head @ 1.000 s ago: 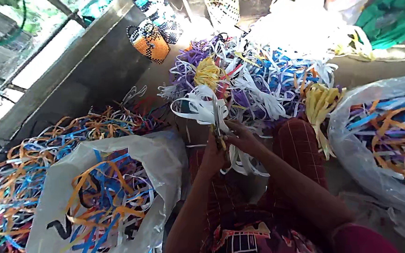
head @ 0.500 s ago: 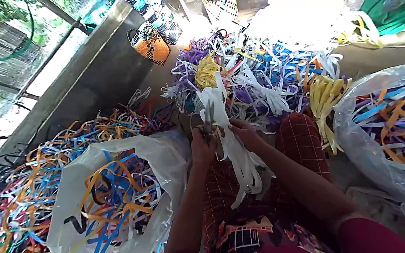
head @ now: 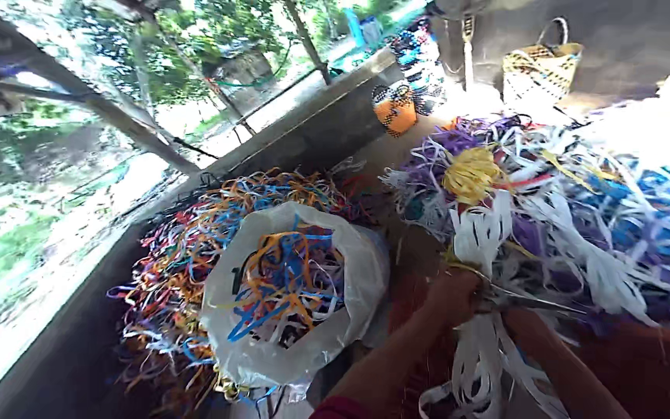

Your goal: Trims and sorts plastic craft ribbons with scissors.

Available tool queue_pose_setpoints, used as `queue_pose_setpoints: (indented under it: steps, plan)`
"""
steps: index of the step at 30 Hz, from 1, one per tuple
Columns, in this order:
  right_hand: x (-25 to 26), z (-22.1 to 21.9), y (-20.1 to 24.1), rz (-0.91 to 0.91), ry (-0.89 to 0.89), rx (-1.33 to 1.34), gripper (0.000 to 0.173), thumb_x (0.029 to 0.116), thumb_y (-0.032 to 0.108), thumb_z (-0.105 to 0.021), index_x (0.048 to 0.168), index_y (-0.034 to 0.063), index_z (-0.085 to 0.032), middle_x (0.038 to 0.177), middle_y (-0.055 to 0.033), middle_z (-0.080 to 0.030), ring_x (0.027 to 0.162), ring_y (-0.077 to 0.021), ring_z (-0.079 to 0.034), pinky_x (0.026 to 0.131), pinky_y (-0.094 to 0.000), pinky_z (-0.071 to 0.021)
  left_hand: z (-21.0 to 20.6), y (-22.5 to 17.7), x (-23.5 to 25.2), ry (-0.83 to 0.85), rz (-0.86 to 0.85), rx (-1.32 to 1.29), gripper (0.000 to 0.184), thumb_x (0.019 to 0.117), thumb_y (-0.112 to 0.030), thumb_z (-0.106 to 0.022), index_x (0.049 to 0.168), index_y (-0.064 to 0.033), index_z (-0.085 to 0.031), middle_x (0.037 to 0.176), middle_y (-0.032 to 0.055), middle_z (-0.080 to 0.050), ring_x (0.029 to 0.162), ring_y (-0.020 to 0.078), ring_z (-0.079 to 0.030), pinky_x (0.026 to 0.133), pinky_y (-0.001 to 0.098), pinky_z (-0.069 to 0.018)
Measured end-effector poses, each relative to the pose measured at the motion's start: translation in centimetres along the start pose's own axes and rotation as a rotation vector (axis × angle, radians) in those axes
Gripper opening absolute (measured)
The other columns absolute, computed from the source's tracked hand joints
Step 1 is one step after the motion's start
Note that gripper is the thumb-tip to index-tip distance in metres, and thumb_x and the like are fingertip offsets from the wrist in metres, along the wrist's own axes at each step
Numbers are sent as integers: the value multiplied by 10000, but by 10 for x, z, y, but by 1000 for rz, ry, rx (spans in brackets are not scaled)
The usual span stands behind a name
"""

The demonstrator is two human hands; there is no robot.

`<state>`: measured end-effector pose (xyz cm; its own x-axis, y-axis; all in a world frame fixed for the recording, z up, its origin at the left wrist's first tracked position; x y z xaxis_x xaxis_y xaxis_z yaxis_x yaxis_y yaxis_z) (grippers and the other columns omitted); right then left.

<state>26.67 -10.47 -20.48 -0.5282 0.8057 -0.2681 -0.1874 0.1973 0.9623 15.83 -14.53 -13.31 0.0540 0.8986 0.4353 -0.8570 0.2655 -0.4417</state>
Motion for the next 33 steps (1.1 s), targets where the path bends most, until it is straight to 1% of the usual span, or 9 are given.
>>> queue_pose_setpoints:
  steps: [3, 5, 7, 10, 14, 19, 23, 27, 33]
  plan:
    - [7, -6, -11, -18, -15, -154, 284, 1055, 35, -470, 1248, -112, -617, 1223, -267, -646, 1149, -315, -617, 1017, -506, -463, -7, 8, -1, 76, 43, 31, 279, 855, 1, -722, 1113, 100, -691, 1179, 261, -699, 1145, 409, -671, 1018, 534, -521]
    - [13, -12, -14, -54, 15, 26, 216, 1049, 69, -502, 1177, -56, -622, 1055, -143, -665, 954, -170, -639, 866, -377, -535, -7, 16, -1, 150, 150, -12, 304, 896, -17, -695, 1165, 118, -650, 1141, 288, -689, 1078, 423, -688, 961, 550, -543]
    - [18, -20, -10, 20, 172, 217, 314, 1002, 11, -515, 1313, -19, -547, 1149, -90, -659, 1002, -88, -646, 883, -288, -555, -9, 30, -2, 225, 305, -126, 370, 929, -26, -665, 1256, 129, -587, 1186, 299, -663, 1114, 415, -668, 999, 546, -520]
    - [26, -26, -14, 115, 278, 220, 494, 968, 6, -548, 1452, -17, -455, 1315, -121, -622, 1138, -93, -630, 978, -277, -535, -10, 43, -3, 198, 388, -309, 431, 935, -4, -633, 1322, 141, -512, 1223, 293, -641, 1152, 373, -646, 1024, 498, -511]
    - [29, -32, -20, 139, 129, 56, 281, 1020, 43, -550, 1281, -58, -567, 1126, -152, -665, 1006, -146, -649, 910, -349, -539, -13, 39, -6, 234, 286, -192, 376, 915, -19, -679, 1251, 126, -595, 1194, 280, -665, 1156, 390, -649, 1050, 528, -488]
    - [29, -38, -21, 172, 6, -257, 238, 1029, 40, -538, 1202, -93, -634, 1145, -262, -665, 1121, -331, -627, 1022, -517, -456, -21, 26, -13, 236, 248, -29, 321, 865, 18, -683, 1183, 55, -660, 1117, 216, -710, 1147, 389, -645, 1096, 637, -358]
    - [29, -42, -18, 297, -108, -401, 284, 1001, 54, -588, 1232, -107, -622, 1167, -305, -662, 1139, -415, -640, 1026, -576, -465, -22, 28, -16, 155, 301, -12, 377, 872, 6, -671, 1240, 77, -632, 1164, 249, -696, 1184, 424, -630, 1101, 633, -375]
    - [40, -49, -28, 238, -112, -592, 420, 1012, 84, -591, 1385, -99, -524, 1381, -343, -542, 1255, -475, -576, 1059, -599, -450, -21, 33, -17, 96, 380, -66, 371, 891, 3, -638, 1247, 104, -607, 1165, 259, -684, 1173, 405, -635, 1085, 577, -427]
    - [43, -53, -30, 160, -128, -800, 408, 1025, 94, -577, 1369, -118, -524, 1340, -345, -566, 1131, -494, -643, 930, -596, -517, -27, 38, -20, 70, 546, -116, 414, 912, 6, -619, 1308, 109, -560, 1200, 265, -669, 1170, 397, -638, 1058, 553, -458]
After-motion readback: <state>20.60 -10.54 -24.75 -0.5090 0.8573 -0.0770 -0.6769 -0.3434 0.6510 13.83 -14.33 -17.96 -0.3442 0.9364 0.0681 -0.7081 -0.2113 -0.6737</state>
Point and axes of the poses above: each hand's wrist, its own x-axis towards the middle knuckle, its own z-axis out of the back of the hand, y = z × x, the point moved 8 cm from there along x, towards the middle knuckle
